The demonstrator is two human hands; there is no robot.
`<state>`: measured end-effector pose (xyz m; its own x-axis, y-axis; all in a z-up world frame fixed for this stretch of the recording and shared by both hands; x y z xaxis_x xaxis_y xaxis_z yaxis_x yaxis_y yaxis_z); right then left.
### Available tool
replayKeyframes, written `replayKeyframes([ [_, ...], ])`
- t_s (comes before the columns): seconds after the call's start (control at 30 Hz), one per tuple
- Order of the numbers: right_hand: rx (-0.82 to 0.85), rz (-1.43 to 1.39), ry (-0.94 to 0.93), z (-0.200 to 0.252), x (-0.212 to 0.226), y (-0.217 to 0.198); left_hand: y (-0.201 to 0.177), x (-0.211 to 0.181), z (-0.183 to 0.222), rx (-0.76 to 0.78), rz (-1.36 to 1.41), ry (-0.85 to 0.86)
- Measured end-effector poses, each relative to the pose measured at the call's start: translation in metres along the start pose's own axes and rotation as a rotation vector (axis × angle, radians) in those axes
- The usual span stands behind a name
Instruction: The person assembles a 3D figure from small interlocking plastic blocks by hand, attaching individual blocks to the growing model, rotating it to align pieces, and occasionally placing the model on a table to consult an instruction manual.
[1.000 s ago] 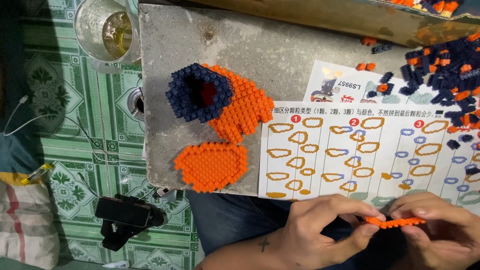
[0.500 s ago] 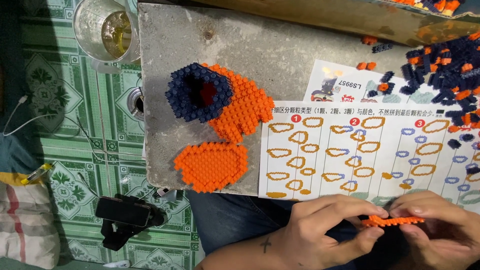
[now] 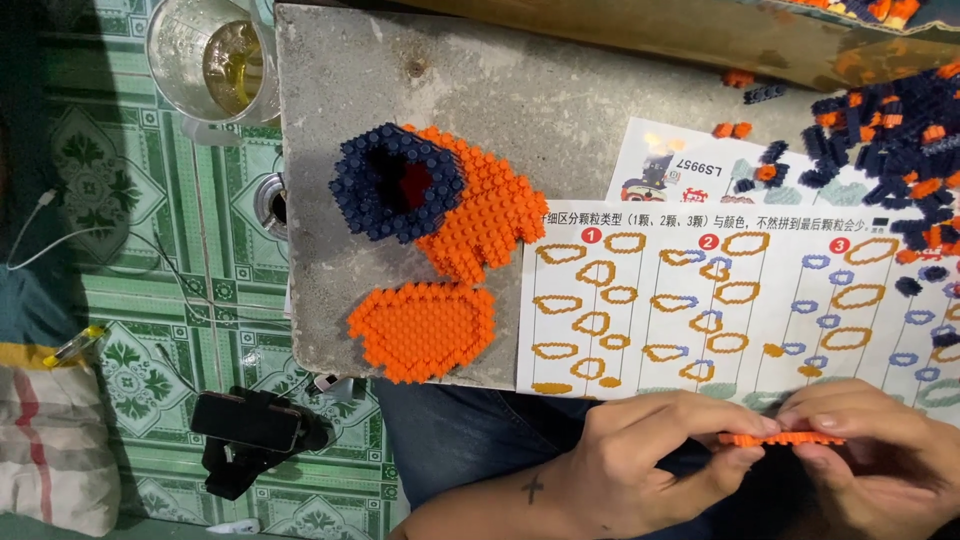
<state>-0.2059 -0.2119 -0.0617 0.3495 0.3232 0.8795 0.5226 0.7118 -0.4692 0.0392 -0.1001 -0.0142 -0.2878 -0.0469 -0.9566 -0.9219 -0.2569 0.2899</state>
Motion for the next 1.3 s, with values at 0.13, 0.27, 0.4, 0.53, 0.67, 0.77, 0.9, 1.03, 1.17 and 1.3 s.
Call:
replayKeyframes([
  [0.13, -0.074, -0.012, 0.054, -0.013, 0.02, 0.007, 0.001, 0.001, 0.001, -0.016, 0.038, 0.011],
  [0.27, -0.073, -0.038, 0.085, -0.021, 0.025, 0.008, 0.0, -0.002, 0.001, -0.048, -0.017, 0.034],
  [0.4, -0.085, -0.014, 0.065, -0.017, 0.023, 0.008, -0.001, -0.002, 0.003, -0.089, -0.042, 0.052],
  [0.53, -0.135, 0.044, 0.105, -0.031, 0.043, 0.011, -0.001, 0.0, 0.004, -0.081, -0.058, 0.048],
  [0.67, -0.155, 0.037, 0.181, -0.038, 0.055, 0.018, -0.001, -0.002, 0.005, -0.091, -0.053, 0.044],
  [0.77, -0.226, -0.018, 0.223, -0.037, 0.055, 0.014, 0.0, -0.004, 0.005, -0.107, -0.073, 0.061],
  [0.9, -0.198, -0.039, 0.205, -0.036, 0.048, 0.012, 0.001, -0.005, 0.006, -0.129, -0.093, 0.079],
  [1.03, -0.216, -0.049, 0.25, -0.038, 0.053, 0.015, 0.001, -0.009, 0.007, -0.161, -0.12, 0.091],
  [1.17, -0.206, -0.087, 0.226, -0.039, 0.051, 0.015, 0.0, -0.012, 0.007, -0.19, -0.154, 0.095],
  [1.3, -0.27, -0.092, 0.287, -0.026, 0.038, 0.009, 0.0, -0.01, 0.008, -0.193, -0.174, 0.093],
])
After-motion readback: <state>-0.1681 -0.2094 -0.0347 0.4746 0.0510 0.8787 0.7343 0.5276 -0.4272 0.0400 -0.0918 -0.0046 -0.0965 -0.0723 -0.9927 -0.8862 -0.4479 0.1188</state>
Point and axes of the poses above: each hand's wrist, its own z-axis away from the middle knuckle, its own y-axis out of the palm, x = y × z, the point moved 10 cm from there along -z, towards the middle knuckle, and after that the axes turned 4 degrees about x, right-handed, at the moved point
